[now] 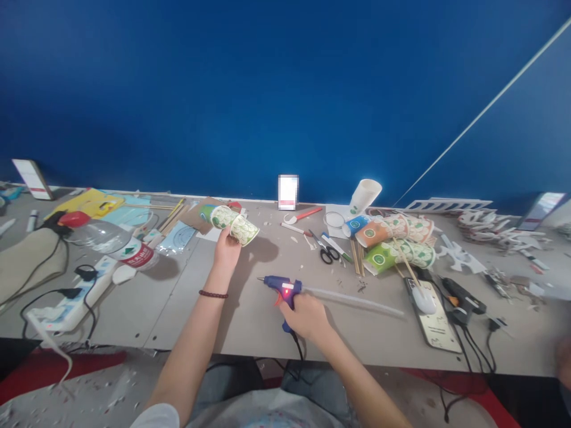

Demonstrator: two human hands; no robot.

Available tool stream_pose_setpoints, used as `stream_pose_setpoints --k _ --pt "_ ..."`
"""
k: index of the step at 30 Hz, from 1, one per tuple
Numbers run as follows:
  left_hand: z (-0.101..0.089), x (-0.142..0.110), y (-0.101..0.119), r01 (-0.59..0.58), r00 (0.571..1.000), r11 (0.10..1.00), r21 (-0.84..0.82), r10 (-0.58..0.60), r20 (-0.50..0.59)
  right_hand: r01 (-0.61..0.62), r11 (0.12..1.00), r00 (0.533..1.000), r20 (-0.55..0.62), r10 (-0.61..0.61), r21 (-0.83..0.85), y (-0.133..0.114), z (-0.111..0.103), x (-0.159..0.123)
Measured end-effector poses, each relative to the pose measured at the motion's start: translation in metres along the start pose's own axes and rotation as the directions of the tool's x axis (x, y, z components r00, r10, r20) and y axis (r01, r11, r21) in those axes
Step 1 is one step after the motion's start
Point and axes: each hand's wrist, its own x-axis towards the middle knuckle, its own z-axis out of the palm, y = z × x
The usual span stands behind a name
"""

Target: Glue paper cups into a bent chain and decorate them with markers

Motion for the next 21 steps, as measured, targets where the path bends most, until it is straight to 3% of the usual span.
stream_pose_setpoints --k 6,21 --pt "0.0 -0.001 -0.001 -0.005 1.0 0.999 0.04 0.004 0.016 -0.001 0.996 1.0 -0.001 0.001 -0.09 -0.001 0.002 -0.005" --pt "-0.001 -0.002 -0.003 -0.012 0.998 0.999 0.034 0.01 0.069 0.045 0.99 0.999 0.003 -0.045 -0.135 -0.01 0.001 -0.011"
